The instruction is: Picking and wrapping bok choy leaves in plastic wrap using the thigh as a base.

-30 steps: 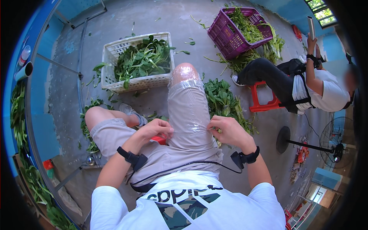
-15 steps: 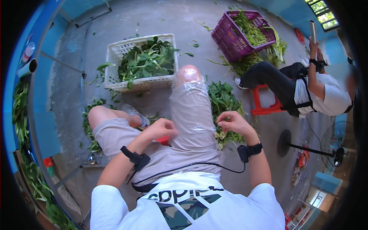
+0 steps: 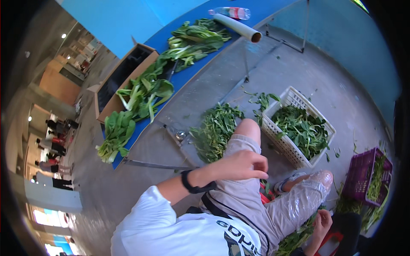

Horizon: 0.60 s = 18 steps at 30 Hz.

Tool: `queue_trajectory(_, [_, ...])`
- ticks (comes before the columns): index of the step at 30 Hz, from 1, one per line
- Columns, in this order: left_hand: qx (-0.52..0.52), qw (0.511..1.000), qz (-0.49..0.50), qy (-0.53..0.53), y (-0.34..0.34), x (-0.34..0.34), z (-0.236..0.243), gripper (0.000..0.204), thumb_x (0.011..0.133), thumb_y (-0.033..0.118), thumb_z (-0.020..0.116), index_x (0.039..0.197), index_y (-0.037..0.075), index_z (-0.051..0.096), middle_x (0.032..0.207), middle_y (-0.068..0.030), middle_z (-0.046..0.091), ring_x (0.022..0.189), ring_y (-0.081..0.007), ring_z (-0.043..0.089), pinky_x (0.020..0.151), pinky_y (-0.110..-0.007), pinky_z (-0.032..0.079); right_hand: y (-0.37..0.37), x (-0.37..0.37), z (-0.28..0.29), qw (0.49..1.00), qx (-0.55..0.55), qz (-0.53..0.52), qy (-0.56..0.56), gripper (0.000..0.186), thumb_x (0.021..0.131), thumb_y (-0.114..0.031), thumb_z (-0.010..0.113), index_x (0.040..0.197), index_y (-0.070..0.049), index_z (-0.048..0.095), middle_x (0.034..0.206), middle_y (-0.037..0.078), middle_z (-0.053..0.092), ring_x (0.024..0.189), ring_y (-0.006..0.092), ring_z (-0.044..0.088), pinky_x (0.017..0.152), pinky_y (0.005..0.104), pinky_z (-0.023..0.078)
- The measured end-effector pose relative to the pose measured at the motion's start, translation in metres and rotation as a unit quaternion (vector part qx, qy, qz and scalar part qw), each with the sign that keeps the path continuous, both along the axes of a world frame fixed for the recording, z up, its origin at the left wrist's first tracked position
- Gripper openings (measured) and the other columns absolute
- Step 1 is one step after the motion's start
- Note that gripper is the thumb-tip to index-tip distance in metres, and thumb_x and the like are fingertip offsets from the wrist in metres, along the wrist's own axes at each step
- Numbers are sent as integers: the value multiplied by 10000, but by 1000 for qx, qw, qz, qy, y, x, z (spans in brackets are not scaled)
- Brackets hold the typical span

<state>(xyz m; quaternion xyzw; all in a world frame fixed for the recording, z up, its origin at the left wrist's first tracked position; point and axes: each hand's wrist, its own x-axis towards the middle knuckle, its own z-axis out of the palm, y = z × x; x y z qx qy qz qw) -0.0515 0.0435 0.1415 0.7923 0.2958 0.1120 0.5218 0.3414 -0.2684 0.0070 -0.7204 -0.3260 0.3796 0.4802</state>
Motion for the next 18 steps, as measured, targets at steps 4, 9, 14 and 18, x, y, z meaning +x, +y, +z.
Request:
queue_trajectory(4, [220,959,153,97,-18,-67,60,253,857,246,863,952,42,749,896,-115,738,831,-268,726,771,-340,558,32,-8,18,999,29,26,-27,78,1030,-49,640,1094,-6,657,802,-41,540,614,15,455,515,200,381])
queue_trajectory(9, [390,803,410,191,-57,-153,168,387,726,194,957,1009,43,741,933,-78,751,892,-236,732,830,-347,571,58,-17,27,996,60,65,-20,76,1039,-40,618,1093,1,652,807,-32,544,609,17,458,527,203,377])
queue_trajectory(14, [297,722,515,354,-57,-311,216,734,644,258,1002,1262,14,692,1155,-112,726,1117,-241,684,977,-360,542,81,-21,26,990,84,108,-26,96,1039,-58,625,1102,7,655,804,-23,556,608,28,476,534,208,381])
queue_trajectory(18, [218,789,394,418,-47,-355,186,988,585,343,1025,1422,16,613,1274,-136,689,1225,-311,645,1093,-406,492,94,-24,32,990,77,113,-20,107,1018,-55,645,1097,13,673,808,-9,579,625,47,499,555,216,380])
